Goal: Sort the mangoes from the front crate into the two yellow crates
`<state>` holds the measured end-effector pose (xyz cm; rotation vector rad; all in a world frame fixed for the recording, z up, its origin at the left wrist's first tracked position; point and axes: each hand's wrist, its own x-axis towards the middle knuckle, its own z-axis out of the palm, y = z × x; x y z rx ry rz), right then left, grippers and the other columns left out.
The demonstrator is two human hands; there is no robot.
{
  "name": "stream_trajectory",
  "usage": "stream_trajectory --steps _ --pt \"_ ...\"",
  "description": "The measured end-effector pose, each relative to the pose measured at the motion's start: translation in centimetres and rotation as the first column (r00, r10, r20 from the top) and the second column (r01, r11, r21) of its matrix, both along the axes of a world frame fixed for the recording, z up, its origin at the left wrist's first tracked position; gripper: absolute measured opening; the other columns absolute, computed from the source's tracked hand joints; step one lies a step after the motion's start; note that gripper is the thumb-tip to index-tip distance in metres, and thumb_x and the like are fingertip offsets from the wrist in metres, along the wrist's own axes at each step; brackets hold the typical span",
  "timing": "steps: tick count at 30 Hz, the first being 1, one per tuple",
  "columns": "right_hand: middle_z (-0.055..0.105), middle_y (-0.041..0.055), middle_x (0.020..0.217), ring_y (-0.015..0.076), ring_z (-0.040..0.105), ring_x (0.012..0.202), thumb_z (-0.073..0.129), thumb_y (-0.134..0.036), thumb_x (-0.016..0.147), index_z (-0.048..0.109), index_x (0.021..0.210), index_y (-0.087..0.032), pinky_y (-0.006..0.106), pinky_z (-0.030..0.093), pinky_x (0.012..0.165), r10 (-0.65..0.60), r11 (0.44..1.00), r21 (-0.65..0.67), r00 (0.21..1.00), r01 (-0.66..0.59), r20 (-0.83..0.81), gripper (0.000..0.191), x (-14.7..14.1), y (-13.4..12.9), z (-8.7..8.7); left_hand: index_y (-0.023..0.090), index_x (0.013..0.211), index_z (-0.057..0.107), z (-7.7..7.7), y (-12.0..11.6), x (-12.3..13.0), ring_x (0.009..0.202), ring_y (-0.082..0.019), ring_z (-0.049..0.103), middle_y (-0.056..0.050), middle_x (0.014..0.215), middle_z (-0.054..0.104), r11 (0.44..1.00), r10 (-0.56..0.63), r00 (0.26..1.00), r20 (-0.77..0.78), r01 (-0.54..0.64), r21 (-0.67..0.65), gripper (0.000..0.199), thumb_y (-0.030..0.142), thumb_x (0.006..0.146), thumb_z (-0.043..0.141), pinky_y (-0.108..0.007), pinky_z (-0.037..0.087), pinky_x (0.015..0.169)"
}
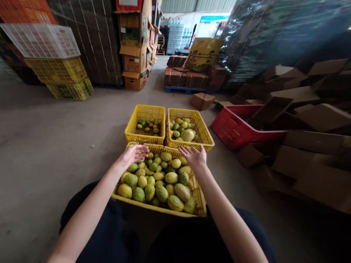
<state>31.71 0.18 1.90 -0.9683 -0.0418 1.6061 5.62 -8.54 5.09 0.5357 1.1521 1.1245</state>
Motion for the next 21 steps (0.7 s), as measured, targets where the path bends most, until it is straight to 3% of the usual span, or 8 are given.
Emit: stream_trajectory --steps 2,6,10,14,17,19,21 --pt "0.062 0.0143 0.122 0.0256 0.069 0.096 0.042 -0.040 0.095 0.048 0.128 -0.023 0.047 0.063 0.068 0.018 1.000 -0.010 1.000 -0.018 -0.015 0.038 0.6 0.3 -0.4 0.012 0.083 0.076 0.1 -0.1 -0.1 0.072 -0.017 0.073 -0.010 0.090 0.078 1.000 0.010 1.000 -0.025 -0.011 -0.021 0.032 0.020 0.094 0.047 -0.026 0.055 0.069" --pt "0.063 0.0189 0.120 0.0288 0.071 0.094 0.045 -0.027 0.091 0.050 0.126 -0.018 0.048 0.063 0.065 0.278 0.947 -0.134 0.955 -0.291 -0.105 0.037 -1.5 -2.9 -1.9 0.013 0.084 0.075 -0.2 0.1 -0.2 0.074 -0.017 0.073 -0.011 0.093 0.078 1.000 0.002 0.997 -0.076 -0.004 -0.023 0.029 0.022 0.091 0.049 -0.026 0.054 0.071" --pt "0.065 0.0189 0.116 0.0287 0.071 0.098 0.046 -0.023 0.090 0.053 0.122 -0.015 0.043 0.063 0.066 0.373 0.910 -0.142 0.919 -0.389 -0.126 0.034 -3.2 -4.8 -0.6 0.016 0.087 0.076 -1.2 0.1 -0.2 0.079 -0.019 0.073 -0.009 0.095 0.078 0.999 -0.045 0.969 -0.241 0.046 -0.004 0.024 0.029 0.089 0.055 -0.027 0.053 0.076" --pt "0.068 0.0186 0.113 0.0289 0.070 0.102 0.046 -0.021 0.088 0.057 0.119 -0.013 0.040 0.063 0.070 0.293 0.954 -0.032 0.950 -0.298 -0.109 0.034 -1.7 -3.9 1.7 0.021 0.075 0.072 -4.2 -0.5 -0.5 0.098 -0.027 0.071 -0.005 0.080 0.074 0.982 -0.132 0.817 -0.561 0.186 0.040 0.010 0.030 0.078 0.074 -0.031 0.051 0.092" --pt "0.069 0.0176 0.110 0.0274 0.070 0.101 0.047 -0.020 0.084 0.060 0.112 -0.013 0.038 0.062 0.074 0.254 0.967 0.018 0.965 -0.253 -0.068 0.032 -0.5 -3.3 2.1 0.024 0.063 0.061 -7.5 -1.3 -0.9 0.115 -0.032 0.066 -0.004 0.067 0.067 0.962 -0.163 0.644 -0.747 0.271 0.023 0.026 0.033 0.068 0.085 -0.036 0.047 0.102" --pt "0.071 0.0150 0.105 0.0259 0.071 0.098 0.048 -0.021 0.083 0.062 0.105 -0.014 0.038 0.061 0.078 0.263 0.962 0.063 0.964 -0.266 0.047 0.026 -0.5 -3.0 1.5 0.025 0.061 0.056 -9.3 -1.5 -1.2 0.113 -0.032 0.068 -0.004 0.066 0.067 0.956 -0.209 0.580 -0.787 0.292 -0.039 0.035 0.046 0.073 0.080 -0.041 0.049 0.100" --pt "0.071 0.0122 0.107 0.0236 0.070 0.097 0.048 -0.023 0.085 0.062 0.103 -0.016 0.037 0.060 0.082 0.317 0.926 0.107 0.898 -0.363 0.304 0.024 -1.1 -2.9 0.2 0.025 0.065 0.056 -10.3 -1.3 -1.3 0.111 -0.032 0.069 -0.006 0.074 0.070 0.945 -0.254 0.574 -0.779 0.320 -0.072 0.038 0.057 0.079 0.072 -0.043 0.052 0.096"
